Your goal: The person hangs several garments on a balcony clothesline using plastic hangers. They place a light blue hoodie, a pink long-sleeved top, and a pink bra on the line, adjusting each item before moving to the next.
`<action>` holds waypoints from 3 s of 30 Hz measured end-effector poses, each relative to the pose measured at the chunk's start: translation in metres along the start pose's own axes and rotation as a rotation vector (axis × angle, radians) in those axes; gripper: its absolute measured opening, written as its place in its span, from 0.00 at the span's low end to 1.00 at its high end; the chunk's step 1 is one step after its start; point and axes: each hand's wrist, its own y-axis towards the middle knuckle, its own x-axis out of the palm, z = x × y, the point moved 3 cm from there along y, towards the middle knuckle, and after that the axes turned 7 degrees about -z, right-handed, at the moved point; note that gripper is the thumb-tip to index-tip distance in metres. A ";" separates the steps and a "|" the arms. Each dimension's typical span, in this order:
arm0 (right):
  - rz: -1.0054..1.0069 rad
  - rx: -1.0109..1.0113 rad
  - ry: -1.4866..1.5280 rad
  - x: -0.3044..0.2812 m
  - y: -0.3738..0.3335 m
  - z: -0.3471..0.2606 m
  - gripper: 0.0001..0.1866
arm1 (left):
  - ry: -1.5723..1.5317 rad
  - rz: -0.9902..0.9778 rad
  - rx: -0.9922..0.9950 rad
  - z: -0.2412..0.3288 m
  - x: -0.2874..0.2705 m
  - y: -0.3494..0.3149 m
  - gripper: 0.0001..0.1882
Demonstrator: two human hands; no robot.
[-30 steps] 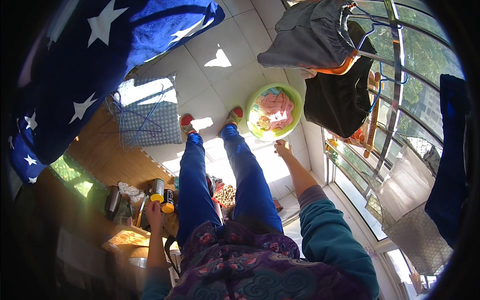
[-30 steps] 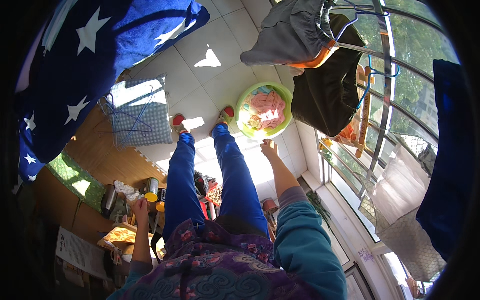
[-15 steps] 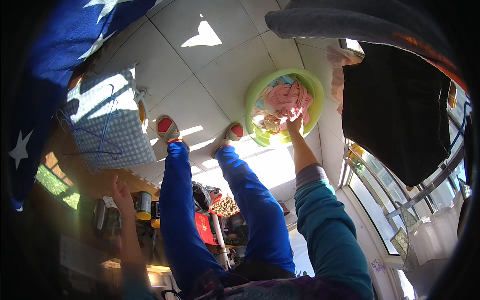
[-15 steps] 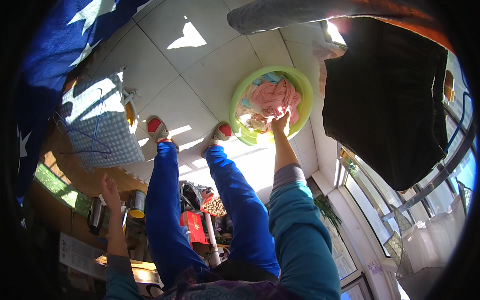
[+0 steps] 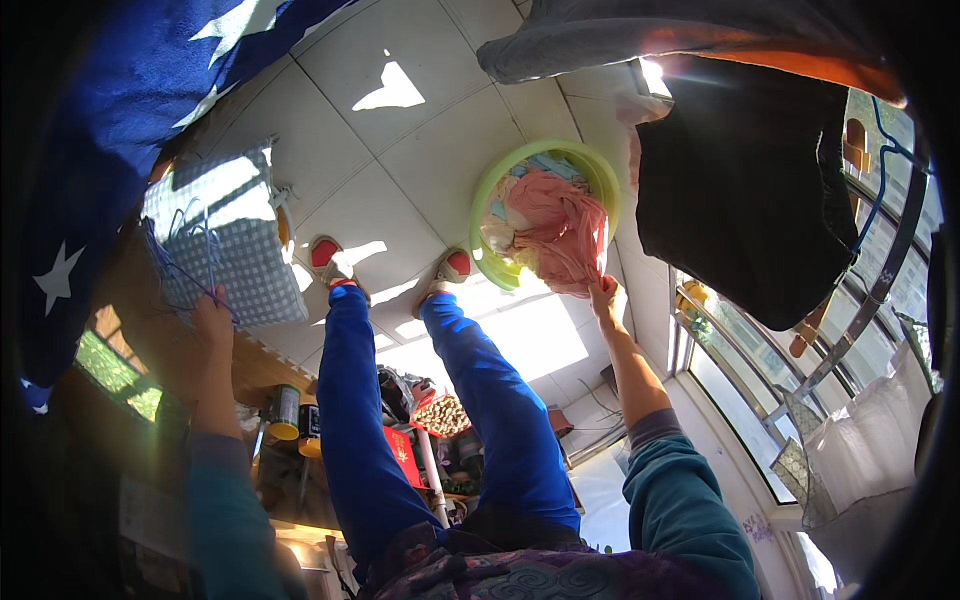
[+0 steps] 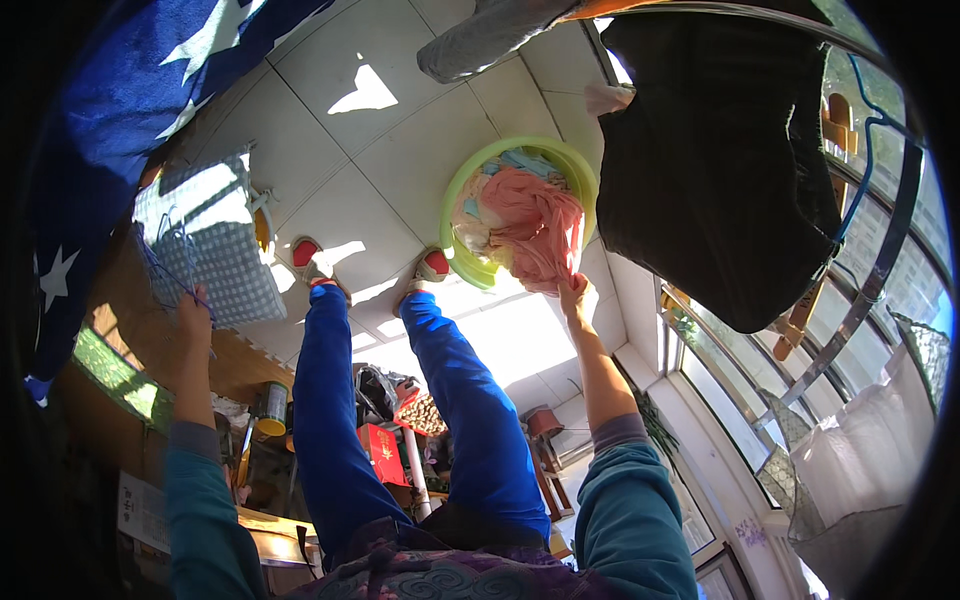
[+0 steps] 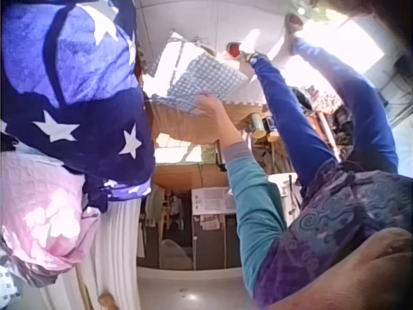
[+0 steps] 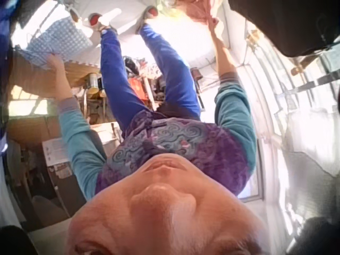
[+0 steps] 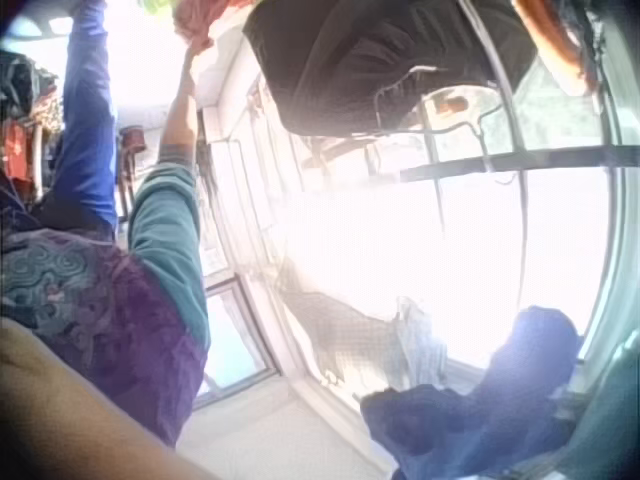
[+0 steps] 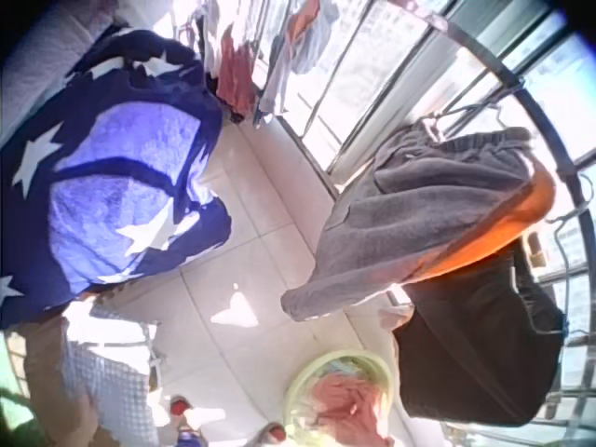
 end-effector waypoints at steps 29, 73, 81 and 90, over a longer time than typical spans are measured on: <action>-0.825 -1.451 1.349 -0.487 -0.497 -0.277 0.22 | -1.603 -0.594 1.078 0.229 -0.428 -0.504 0.33; -1.177 -1.508 1.841 -0.449 -0.572 -0.288 0.17 | -1.328 -0.187 1.202 0.053 -0.576 -0.491 0.12; -0.540 -1.271 0.786 -0.443 -0.561 -0.279 0.13 | -1.424 -0.222 1.159 0.046 -0.615 -0.514 0.18; -0.107 -1.509 0.817 -0.405 -0.626 -0.343 0.16 | -0.972 -0.275 1.396 0.121 -0.592 -0.553 0.06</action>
